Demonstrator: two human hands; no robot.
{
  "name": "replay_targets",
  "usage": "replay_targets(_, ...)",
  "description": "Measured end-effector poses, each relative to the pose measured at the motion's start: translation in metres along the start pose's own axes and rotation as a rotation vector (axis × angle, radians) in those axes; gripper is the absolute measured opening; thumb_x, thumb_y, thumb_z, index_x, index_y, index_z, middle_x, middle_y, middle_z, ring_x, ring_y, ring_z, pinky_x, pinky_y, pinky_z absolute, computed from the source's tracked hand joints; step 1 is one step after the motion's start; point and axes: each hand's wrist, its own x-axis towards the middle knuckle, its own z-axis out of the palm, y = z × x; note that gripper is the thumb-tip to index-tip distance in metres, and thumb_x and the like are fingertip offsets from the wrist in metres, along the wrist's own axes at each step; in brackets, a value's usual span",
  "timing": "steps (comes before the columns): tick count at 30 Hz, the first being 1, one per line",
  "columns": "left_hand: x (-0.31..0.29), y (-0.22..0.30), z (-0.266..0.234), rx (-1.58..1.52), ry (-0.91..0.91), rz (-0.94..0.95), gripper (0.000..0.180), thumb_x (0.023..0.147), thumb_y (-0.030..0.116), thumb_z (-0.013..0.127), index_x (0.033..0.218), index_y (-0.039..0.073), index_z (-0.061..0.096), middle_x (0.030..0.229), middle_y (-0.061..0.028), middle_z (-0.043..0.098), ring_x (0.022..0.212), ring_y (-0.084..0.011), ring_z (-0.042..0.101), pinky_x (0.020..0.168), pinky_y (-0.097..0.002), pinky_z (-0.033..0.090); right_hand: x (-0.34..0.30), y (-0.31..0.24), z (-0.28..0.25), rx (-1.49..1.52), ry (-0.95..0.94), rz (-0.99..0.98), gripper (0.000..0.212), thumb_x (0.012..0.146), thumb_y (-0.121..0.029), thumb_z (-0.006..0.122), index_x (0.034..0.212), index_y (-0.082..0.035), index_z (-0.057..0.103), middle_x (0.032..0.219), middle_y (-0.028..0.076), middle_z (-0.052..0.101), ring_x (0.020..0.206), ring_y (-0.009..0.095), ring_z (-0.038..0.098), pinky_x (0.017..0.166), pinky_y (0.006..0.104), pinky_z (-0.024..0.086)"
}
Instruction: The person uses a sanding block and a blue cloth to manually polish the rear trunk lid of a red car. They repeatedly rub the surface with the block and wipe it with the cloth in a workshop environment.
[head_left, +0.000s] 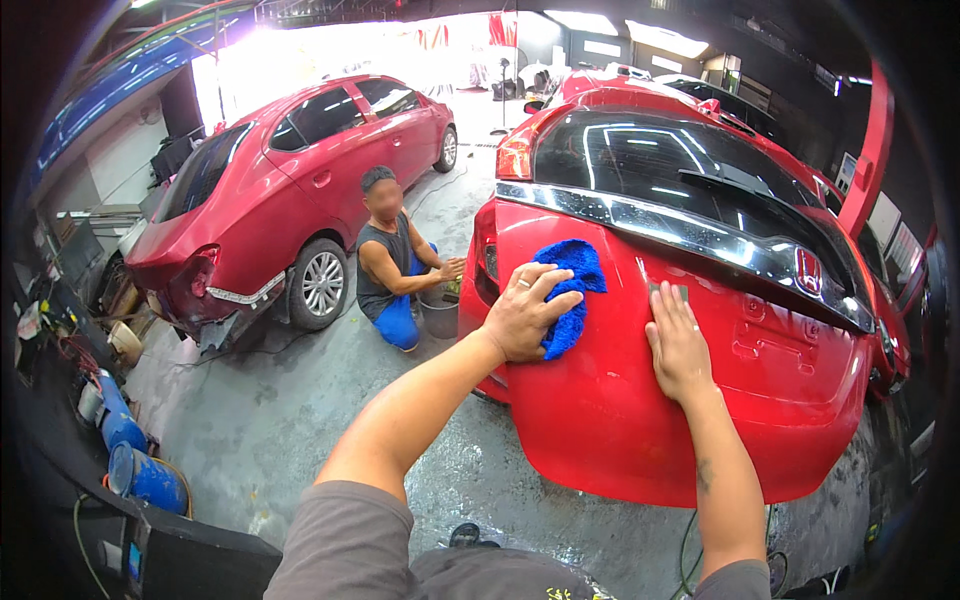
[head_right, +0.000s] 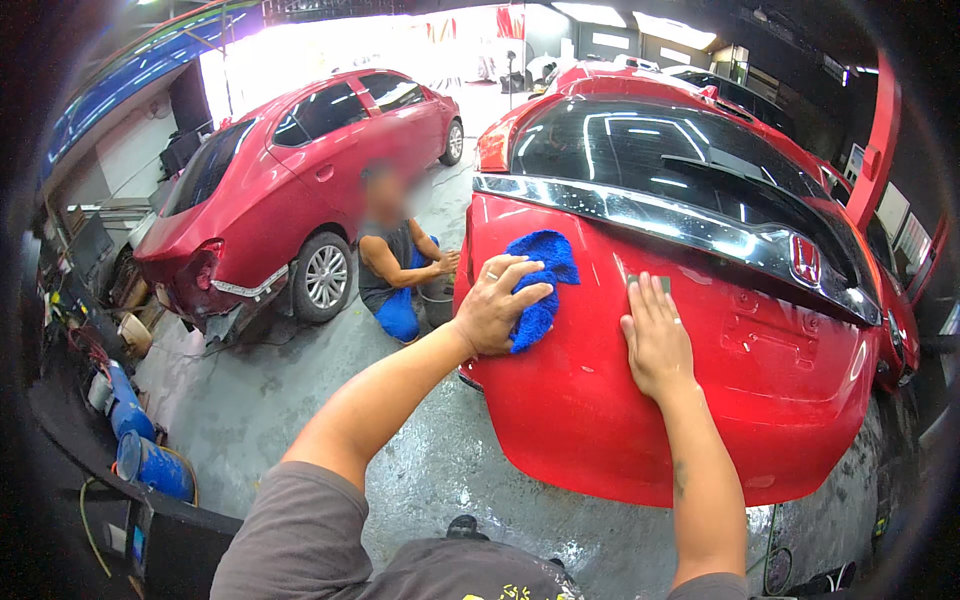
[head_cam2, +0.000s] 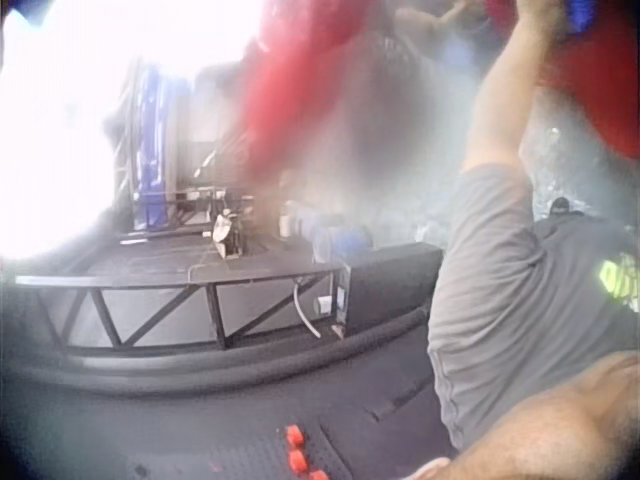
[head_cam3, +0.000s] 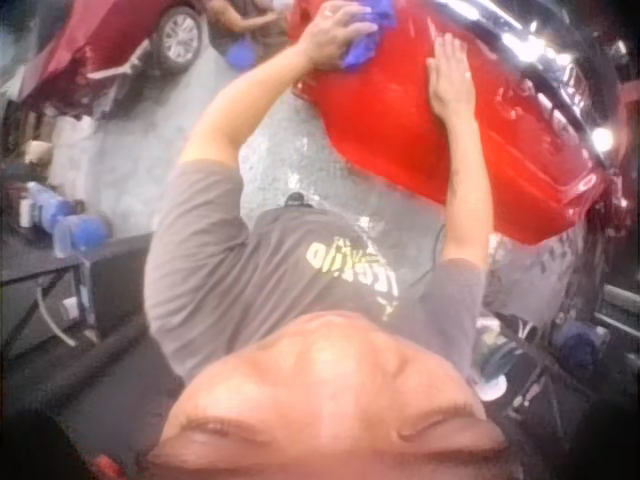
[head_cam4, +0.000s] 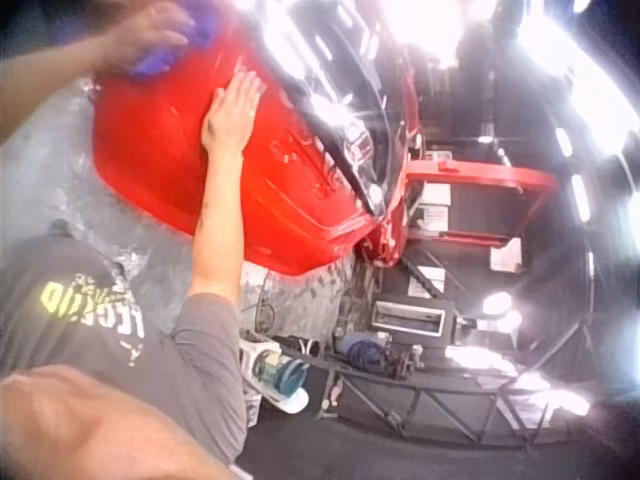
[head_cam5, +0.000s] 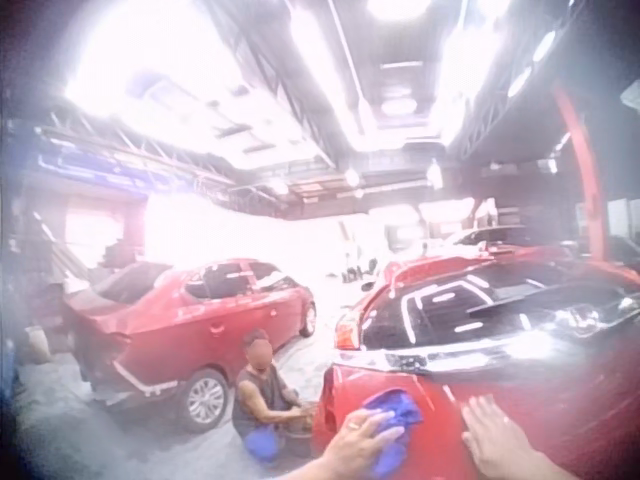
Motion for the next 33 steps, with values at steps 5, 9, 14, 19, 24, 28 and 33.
replay_targets(5, -0.014, -0.004, -0.007, -0.07, 0.058, -0.05, 0.064, 0.071, 0.024, 0.086, 0.134, 0.02, 0.077, 0.154, -0.0132, 0.065, 0.141, -0.0436, 0.06, 0.123, -0.0594, 0.045, -0.059, -0.019, -0.022, 0.173, -0.193, -0.002, 0.056, 0.122, -0.023, 0.047, 0.171, 0.003, 0.046, 0.18, 0.029, 0.041, 0.172, 0.047, 0.03, 0.141, 0.0552, 0.026)
replay_targets(9, -0.006, 0.003, 0.002, -0.138, 0.089, -0.062, 0.063, 0.07, 0.025, 0.088, 0.133, 0.021, 0.076, 0.151, -0.0125, 0.065, 0.142, -0.0416, 0.06, 0.123, -0.0612, 0.045, -0.097, -0.011, -0.027, 0.095, -0.241, 0.032, 0.06, 0.122, -0.024, 0.045, 0.175, 0.002, 0.038, 0.183, 0.028, 0.035, 0.173, 0.047, 0.027, 0.141, 0.0562, 0.024)
replay_targets(14, -0.013, -0.004, -0.004, -0.151, 0.101, -0.041, 0.064, 0.069, 0.026, 0.088, 0.132, 0.021, 0.077, 0.15, -0.0124, 0.066, 0.141, -0.0406, 0.06, 0.121, -0.0605, 0.046, 0.032, -0.037, 0.012, 0.1, -0.03, 0.003, 0.059, 0.123, -0.023, 0.044, 0.176, 0.001, 0.037, 0.183, 0.027, 0.035, 0.173, 0.044, 0.03, 0.142, 0.0541, 0.024)
replay_targets(19, -0.019, -0.012, -0.006, -0.153, 0.152, -0.053, 0.065, 0.067, 0.026, 0.09, 0.13, 0.022, 0.078, 0.149, -0.0118, 0.068, 0.14, -0.0394, 0.062, 0.121, -0.06, 0.046, -0.013, -0.048, 0.001, 0.207, -0.094, -0.006, 0.06, 0.123, -0.023, 0.045, 0.176, 0.004, 0.037, 0.182, 0.029, 0.038, 0.172, 0.049, 0.029, 0.141, 0.0554, 0.024)
replay_targets(24, -0.013, -0.006, -0.002, -0.197, 0.132, -0.054, 0.064, 0.066, 0.029, 0.093, 0.128, 0.023, 0.077, 0.147, -0.0096, 0.067, 0.14, -0.0373, 0.061, 0.123, -0.06, 0.045, -0.035, -0.04, -0.002, 0.15, -0.086, 0.003, 0.059, 0.123, -0.022, 0.042, 0.177, 0.002, 0.037, 0.183, 0.027, 0.037, 0.173, 0.047, 0.028, 0.141, 0.0566, 0.023)
replay_targets(28, -0.017, -0.008, 0.004, -0.186, 0.163, -0.063, 0.064, 0.066, 0.029, 0.092, 0.128, 0.023, 0.078, 0.147, -0.0094, 0.067, 0.14, -0.0372, 0.061, 0.124, -0.0614, 0.044, 0.081, -0.045, 0.009, 0.293, -0.027, 0.081, 0.058, 0.124, -0.024, 0.041, 0.175, 0.002, 0.039, 0.182, 0.028, 0.039, 0.171, 0.047, 0.032, 0.141, 0.0566, 0.024)
replay_targets(33, -0.019, -0.01, -0.008, -0.206, 0.152, -0.06, 0.063, 0.067, 0.028, 0.091, 0.128, 0.022, 0.078, 0.149, -0.0099, 0.067, 0.14, -0.0374, 0.061, 0.124, -0.0618, 0.044, -0.024, -0.054, -0.002, 0.262, -0.051, -0.014, 0.057, 0.124, -0.025, 0.041, 0.174, 0.003, 0.041, 0.18, 0.028, 0.041, 0.171, 0.047, 0.032, 0.141, 0.0545, 0.025)
